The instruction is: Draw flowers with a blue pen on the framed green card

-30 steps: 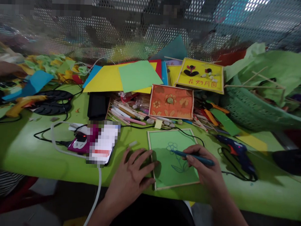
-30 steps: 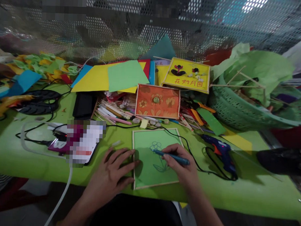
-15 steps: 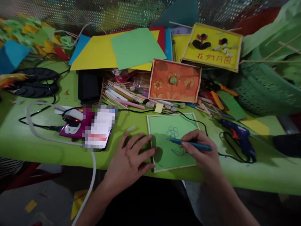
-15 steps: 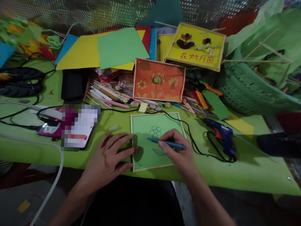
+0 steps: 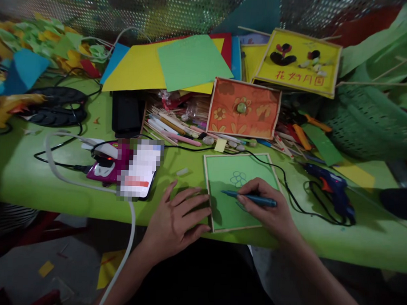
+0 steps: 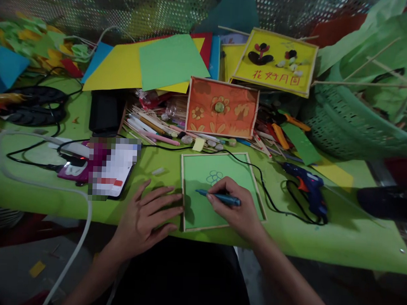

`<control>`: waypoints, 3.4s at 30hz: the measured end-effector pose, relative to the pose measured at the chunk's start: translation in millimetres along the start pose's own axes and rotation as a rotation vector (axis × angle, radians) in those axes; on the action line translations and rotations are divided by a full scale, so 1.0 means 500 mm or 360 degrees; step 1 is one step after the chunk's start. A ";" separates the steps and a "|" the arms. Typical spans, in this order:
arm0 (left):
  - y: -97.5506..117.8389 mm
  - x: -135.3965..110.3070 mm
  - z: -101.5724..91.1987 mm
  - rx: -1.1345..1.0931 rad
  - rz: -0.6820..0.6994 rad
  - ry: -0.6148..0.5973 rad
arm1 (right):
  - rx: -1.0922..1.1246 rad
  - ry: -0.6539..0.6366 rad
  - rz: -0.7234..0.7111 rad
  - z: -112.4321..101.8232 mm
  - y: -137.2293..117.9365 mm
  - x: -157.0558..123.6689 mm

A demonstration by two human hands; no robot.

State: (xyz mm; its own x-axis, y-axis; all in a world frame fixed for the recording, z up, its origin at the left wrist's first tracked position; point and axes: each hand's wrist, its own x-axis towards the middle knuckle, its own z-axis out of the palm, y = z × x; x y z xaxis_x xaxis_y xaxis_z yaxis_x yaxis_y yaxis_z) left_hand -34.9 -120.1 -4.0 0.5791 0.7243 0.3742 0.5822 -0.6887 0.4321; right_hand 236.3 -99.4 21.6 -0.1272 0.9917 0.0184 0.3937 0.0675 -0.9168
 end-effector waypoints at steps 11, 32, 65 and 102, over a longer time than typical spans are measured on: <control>0.009 0.005 -0.005 -0.0007 -0.0070 -0.0160 | -0.0116 -0.0030 -0.0030 -0.001 0.001 0.002; 0.009 0.002 0.008 -0.0055 -0.0144 -0.0137 | -0.0049 -0.0061 0.0021 0.009 0.013 0.004; 0.014 0.014 -0.007 -0.0061 -0.0138 -0.0294 | -0.0107 -0.0044 0.0042 0.000 0.004 0.003; 0.014 0.011 -0.008 -0.0091 -0.0148 -0.0315 | -0.0216 -0.0047 0.0001 -0.002 0.005 0.000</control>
State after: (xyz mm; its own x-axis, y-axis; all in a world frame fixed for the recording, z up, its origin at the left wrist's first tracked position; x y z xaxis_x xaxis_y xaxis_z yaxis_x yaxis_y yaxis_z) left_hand -29.9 -120.8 4.2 0.6282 0.7604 0.1648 0.6084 -0.6121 0.5052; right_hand 238.0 -99.0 19.6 -0.1530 0.9882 0.0041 0.5131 0.0830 -0.8543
